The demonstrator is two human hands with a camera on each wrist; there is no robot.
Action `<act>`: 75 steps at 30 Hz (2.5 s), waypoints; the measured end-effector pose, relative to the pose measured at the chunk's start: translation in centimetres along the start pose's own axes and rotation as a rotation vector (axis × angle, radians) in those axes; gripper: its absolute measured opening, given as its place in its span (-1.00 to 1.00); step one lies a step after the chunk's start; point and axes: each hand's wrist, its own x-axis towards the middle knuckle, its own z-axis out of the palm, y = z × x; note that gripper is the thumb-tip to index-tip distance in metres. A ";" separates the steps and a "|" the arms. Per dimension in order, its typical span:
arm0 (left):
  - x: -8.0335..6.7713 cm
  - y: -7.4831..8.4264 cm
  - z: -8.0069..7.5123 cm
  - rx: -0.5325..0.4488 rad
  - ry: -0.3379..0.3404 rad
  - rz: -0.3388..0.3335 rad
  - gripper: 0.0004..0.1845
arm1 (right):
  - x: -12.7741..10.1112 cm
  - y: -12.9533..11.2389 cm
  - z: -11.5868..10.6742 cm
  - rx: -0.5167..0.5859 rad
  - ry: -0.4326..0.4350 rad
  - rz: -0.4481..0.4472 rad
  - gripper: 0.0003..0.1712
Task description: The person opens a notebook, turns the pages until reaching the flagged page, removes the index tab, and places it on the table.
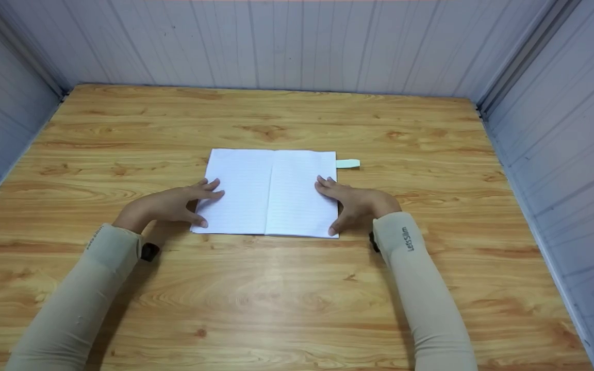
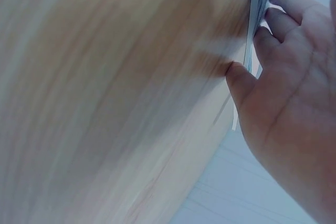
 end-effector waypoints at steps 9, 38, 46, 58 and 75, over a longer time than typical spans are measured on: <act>0.1 -0.1 -0.1 -0.021 -0.025 0.019 -0.17 | -0.1 0.2 0.1 -0.003 0.009 -0.014 0.31; -0.2 -0.1 0.0 -0.029 -0.013 0.033 -0.17 | 0.1 0.2 0.2 0.023 0.055 -0.016 0.21; -0.1 -0.1 0.0 -0.012 -0.017 0.037 -0.18 | 0.3 0.1 0.1 0.030 0.050 0.018 0.12; -0.2 0.0 -0.1 -0.010 -0.021 0.027 -0.18 | 0.3 0.2 0.1 0.017 0.056 0.009 0.09; 0.1 2.0 -0.6 0.066 0.048 -0.003 -0.26 | 0.2 0.3 0.0 0.041 0.051 0.006 0.09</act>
